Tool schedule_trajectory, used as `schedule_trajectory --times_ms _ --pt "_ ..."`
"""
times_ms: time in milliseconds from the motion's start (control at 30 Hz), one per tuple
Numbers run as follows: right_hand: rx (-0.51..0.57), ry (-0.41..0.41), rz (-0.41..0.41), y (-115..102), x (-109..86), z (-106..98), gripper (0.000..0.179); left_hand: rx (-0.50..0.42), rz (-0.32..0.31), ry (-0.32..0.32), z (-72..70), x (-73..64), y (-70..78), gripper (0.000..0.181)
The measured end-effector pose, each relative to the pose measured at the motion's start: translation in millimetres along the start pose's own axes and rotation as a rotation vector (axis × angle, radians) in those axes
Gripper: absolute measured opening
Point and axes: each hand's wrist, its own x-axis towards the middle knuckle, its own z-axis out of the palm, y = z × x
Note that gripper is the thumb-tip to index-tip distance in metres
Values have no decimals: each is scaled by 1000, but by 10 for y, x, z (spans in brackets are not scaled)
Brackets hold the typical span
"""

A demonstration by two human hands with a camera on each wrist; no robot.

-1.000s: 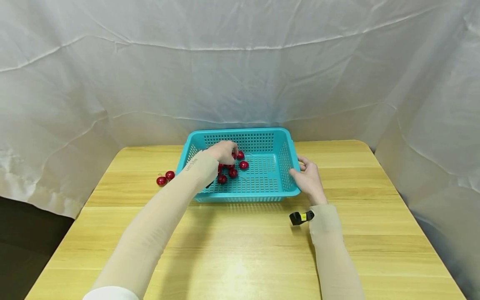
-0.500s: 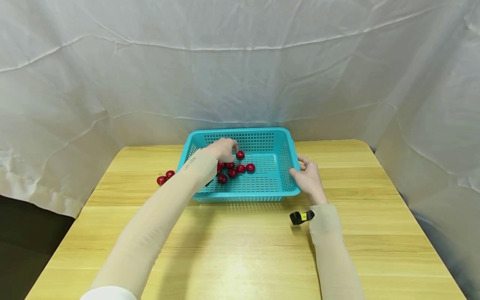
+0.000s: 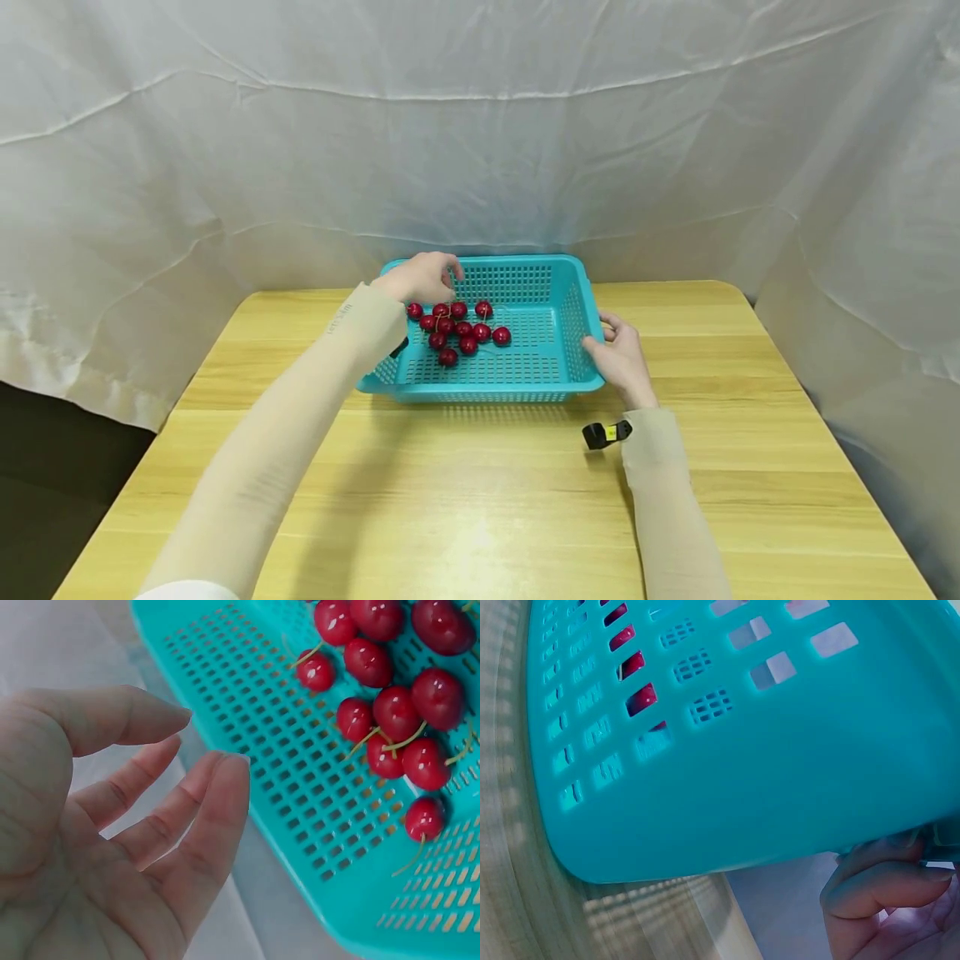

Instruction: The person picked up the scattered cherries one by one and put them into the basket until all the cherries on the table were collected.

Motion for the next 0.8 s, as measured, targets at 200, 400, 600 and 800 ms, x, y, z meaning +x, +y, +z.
schedule_trajectory --times_ms 200,400,600,800 --pt "-15 5 -3 -16 5 -16 60 -12 11 53 -126 -114 -147 36" --pt "-10 4 7 -7 15 -2 61 -10 34 109 -249 -247 -367 36" --pt "-10 0 12 7 29 12 62 -23 33 183 -372 -453 -637 40" --pt "-9 0 11 13 33 3 62 -74 -40 283 -409 -673 -912 40"
